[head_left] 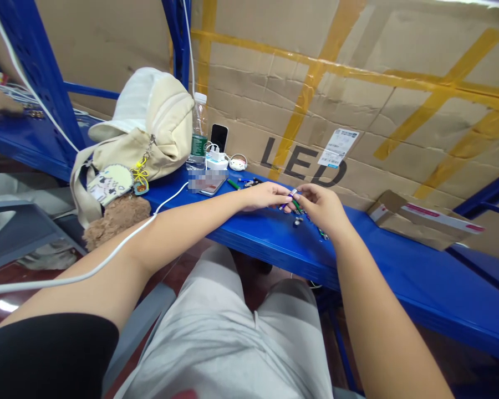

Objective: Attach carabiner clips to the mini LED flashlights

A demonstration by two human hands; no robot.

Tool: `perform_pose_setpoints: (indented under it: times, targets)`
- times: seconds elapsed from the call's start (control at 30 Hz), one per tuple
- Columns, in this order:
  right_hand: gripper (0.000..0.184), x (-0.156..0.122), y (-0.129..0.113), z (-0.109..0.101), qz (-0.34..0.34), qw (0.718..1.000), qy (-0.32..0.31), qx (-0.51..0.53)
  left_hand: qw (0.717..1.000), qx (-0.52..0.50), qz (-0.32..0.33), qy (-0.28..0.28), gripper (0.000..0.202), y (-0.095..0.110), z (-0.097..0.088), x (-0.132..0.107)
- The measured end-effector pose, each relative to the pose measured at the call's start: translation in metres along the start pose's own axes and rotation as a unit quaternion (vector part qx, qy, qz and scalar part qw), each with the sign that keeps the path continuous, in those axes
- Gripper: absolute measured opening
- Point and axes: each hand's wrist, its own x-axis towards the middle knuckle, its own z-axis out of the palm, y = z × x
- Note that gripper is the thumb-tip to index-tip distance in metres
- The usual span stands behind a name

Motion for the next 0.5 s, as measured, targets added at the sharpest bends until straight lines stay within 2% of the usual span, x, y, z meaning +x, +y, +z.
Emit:
perform_pose_setpoints:
  times: [0.2,0.33,0.5]
  targets:
    - [0.025,0.003,0.002,-0.001,0.004,0.999,-0.022,0.024,1.000,-0.014,-0.013,0.004,0.020,0.005,0.002,-0.001]
    - [0.024,-0.002,0.004,0.008,-0.003,0.998,-0.018,0.065,1.000,-0.017,-0.003,0.006,0.023,0.007,0.000,-0.001]
    - [0.053,-0.015,0.000,0.023,-0.038,0.995,-0.051,0.075,0.999,-0.034,-0.005,0.004,0.028,0.003,-0.004,-0.001]
